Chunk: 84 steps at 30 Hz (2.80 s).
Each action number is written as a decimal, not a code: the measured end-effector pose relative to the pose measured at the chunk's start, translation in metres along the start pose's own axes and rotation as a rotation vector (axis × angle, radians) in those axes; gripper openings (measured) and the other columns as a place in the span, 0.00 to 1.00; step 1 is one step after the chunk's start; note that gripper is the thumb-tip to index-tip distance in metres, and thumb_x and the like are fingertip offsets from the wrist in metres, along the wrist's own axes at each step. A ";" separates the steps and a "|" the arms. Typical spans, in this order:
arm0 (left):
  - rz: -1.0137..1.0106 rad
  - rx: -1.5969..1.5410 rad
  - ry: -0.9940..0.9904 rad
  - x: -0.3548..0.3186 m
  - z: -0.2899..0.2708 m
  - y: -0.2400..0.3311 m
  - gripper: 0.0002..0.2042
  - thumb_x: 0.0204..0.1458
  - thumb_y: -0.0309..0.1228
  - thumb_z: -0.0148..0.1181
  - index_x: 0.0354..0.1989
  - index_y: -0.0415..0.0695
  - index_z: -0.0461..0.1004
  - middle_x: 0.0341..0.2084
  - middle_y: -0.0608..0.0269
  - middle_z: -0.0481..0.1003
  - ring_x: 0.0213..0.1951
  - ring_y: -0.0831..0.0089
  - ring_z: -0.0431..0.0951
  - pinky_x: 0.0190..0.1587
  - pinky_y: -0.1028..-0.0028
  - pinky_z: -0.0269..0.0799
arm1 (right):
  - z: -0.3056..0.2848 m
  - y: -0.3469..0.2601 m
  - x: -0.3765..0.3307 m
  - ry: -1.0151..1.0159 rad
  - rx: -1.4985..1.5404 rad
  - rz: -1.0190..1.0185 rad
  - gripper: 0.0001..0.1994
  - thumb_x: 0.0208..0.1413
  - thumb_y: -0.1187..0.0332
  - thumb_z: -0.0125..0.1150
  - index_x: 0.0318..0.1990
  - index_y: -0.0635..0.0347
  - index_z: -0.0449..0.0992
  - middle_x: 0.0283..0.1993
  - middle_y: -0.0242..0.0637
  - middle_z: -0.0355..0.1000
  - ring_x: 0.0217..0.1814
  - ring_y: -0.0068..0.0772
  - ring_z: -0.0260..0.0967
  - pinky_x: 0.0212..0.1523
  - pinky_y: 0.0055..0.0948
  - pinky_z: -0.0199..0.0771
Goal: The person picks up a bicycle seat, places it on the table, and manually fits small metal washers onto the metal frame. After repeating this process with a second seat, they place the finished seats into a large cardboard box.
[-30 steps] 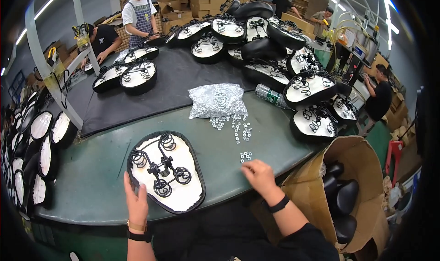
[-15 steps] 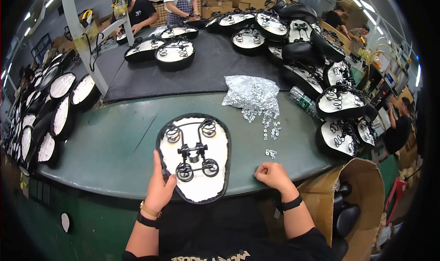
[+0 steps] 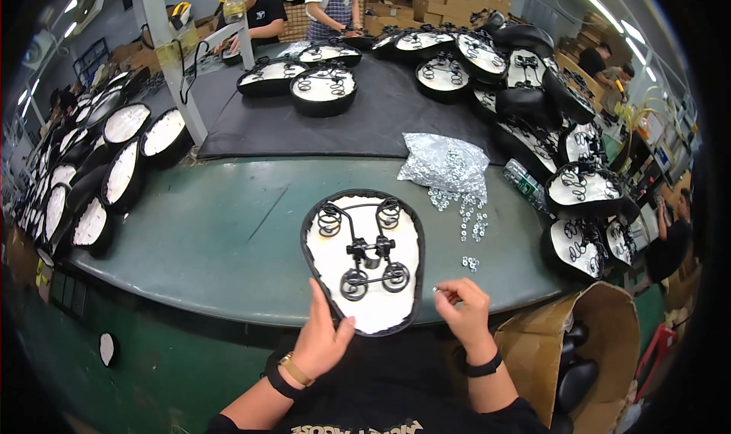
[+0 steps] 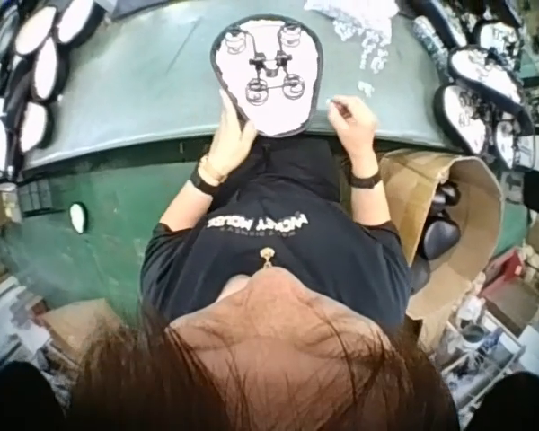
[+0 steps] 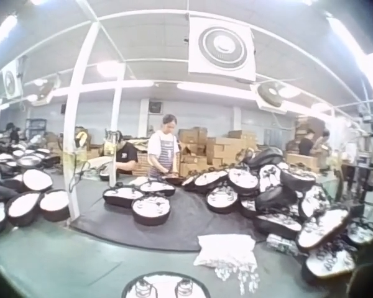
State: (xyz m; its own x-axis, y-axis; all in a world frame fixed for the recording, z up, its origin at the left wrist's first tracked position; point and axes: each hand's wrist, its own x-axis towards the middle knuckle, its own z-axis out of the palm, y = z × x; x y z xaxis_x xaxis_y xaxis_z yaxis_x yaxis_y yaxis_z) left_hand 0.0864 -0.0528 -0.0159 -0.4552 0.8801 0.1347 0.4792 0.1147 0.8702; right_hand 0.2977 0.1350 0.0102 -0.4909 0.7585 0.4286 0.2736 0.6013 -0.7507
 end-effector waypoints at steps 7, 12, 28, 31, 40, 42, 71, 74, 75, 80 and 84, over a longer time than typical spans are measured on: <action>0.143 0.239 0.101 -0.010 0.001 0.015 0.52 0.54 0.43 0.71 0.74 0.27 0.40 0.68 0.28 0.53 0.66 0.36 0.61 0.68 0.53 0.61 | 0.047 -0.053 -0.009 -0.148 -0.036 -0.208 0.06 0.50 0.76 0.72 0.37 0.61 0.83 0.32 0.34 0.79 0.32 0.26 0.79 0.31 0.25 0.78; 0.392 0.353 0.302 -0.010 -0.026 0.035 0.23 0.43 0.34 0.78 0.51 0.50 0.82 0.50 0.60 0.72 0.51 0.59 0.68 0.57 0.60 0.63 | 0.048 -0.066 -0.017 -0.434 0.609 0.449 0.08 0.58 0.72 0.71 0.41 0.65 0.81 0.32 0.30 0.79 0.29 0.17 0.74 0.28 0.19 0.76; 0.611 0.621 0.408 -0.006 -0.034 0.050 0.10 0.35 0.33 0.77 0.29 0.59 0.86 0.43 0.74 0.76 0.49 0.66 0.68 0.58 0.58 0.55 | 0.053 -0.069 -0.011 -0.709 0.980 0.875 0.10 0.64 0.65 0.68 0.45 0.63 0.81 0.34 0.31 0.77 0.30 0.17 0.72 0.27 0.19 0.73; 0.405 0.491 0.386 0.007 -0.038 0.038 0.08 0.38 0.35 0.74 0.29 0.56 0.84 0.52 0.67 0.75 0.57 0.59 0.66 0.63 0.52 0.52 | 0.057 -0.074 -0.018 -0.368 0.345 0.165 0.07 0.59 0.67 0.70 0.43 0.58 0.83 0.34 0.31 0.78 0.28 0.23 0.73 0.28 0.24 0.74; 0.266 0.562 0.322 0.048 -0.031 0.015 0.05 0.38 0.36 0.74 0.24 0.56 0.85 0.58 0.62 0.73 0.68 0.52 0.61 0.72 0.44 0.41 | 0.068 -0.047 0.000 -0.191 -0.442 -0.462 0.12 0.50 0.71 0.73 0.44 0.51 0.85 0.29 0.29 0.75 0.29 0.33 0.75 0.26 0.31 0.75; 0.309 0.471 0.211 0.060 -0.036 0.005 0.05 0.39 0.36 0.74 0.26 0.56 0.86 0.63 0.59 0.70 0.70 0.49 0.58 0.73 0.42 0.40 | 0.073 -0.044 0.002 -0.165 -0.367 -0.471 0.02 0.54 0.70 0.66 0.35 0.52 0.80 0.26 0.27 0.68 0.24 0.30 0.72 0.20 0.29 0.72; -0.004 -0.069 -0.688 0.130 -0.059 0.002 0.10 0.54 0.22 0.65 0.44 0.42 0.82 0.41 0.65 0.73 0.35 0.77 0.78 0.40 0.75 0.76 | 0.064 -0.036 0.004 -0.235 -0.189 -0.529 0.08 0.52 0.73 0.65 0.40 0.52 0.83 0.31 0.27 0.77 0.26 0.30 0.75 0.24 0.30 0.74; 0.100 0.069 -0.740 0.137 -0.065 -0.005 0.14 0.53 0.22 0.67 0.48 0.37 0.79 0.42 0.60 0.75 0.37 0.76 0.82 0.41 0.76 0.79 | 0.069 -0.040 -0.001 -0.168 -0.165 -0.459 0.09 0.48 0.73 0.72 0.39 0.54 0.84 0.29 0.30 0.78 0.27 0.33 0.77 0.25 0.31 0.75; 0.121 0.127 -0.756 0.138 -0.065 -0.004 0.13 0.53 0.22 0.67 0.48 0.39 0.81 0.42 0.62 0.75 0.37 0.76 0.81 0.42 0.76 0.78 | 0.069 -0.040 -0.002 -0.170 -0.164 -0.453 0.09 0.48 0.73 0.72 0.39 0.54 0.84 0.29 0.30 0.78 0.27 0.33 0.77 0.25 0.31 0.75; 0.170 -0.060 -0.783 0.141 -0.065 -0.013 0.13 0.55 0.28 0.68 0.48 0.39 0.81 0.37 0.64 0.76 0.33 0.76 0.79 0.37 0.74 0.76 | 0.069 -0.036 0.001 -0.134 -0.140 -0.454 0.08 0.49 0.72 0.71 0.39 0.54 0.83 0.31 0.30 0.78 0.28 0.32 0.76 0.26 0.31 0.75; 0.087 0.124 -0.784 0.137 -0.059 -0.008 0.15 0.54 0.33 0.69 0.48 0.38 0.79 0.21 0.62 0.76 0.26 0.74 0.78 0.31 0.72 0.74 | 0.069 -0.037 0.000 -0.131 -0.123 -0.420 0.09 0.49 0.72 0.71 0.39 0.54 0.83 0.31 0.30 0.78 0.28 0.33 0.77 0.25 0.31 0.75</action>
State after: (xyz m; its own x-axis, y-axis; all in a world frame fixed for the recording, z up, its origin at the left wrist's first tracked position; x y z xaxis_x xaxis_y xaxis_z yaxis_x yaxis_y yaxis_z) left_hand -0.0239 0.0402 0.0237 0.2264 0.9505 -0.2128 0.5895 0.0403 0.8068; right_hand 0.2310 0.0957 0.0031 -0.6790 0.4089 0.6098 0.1209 0.8814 -0.4566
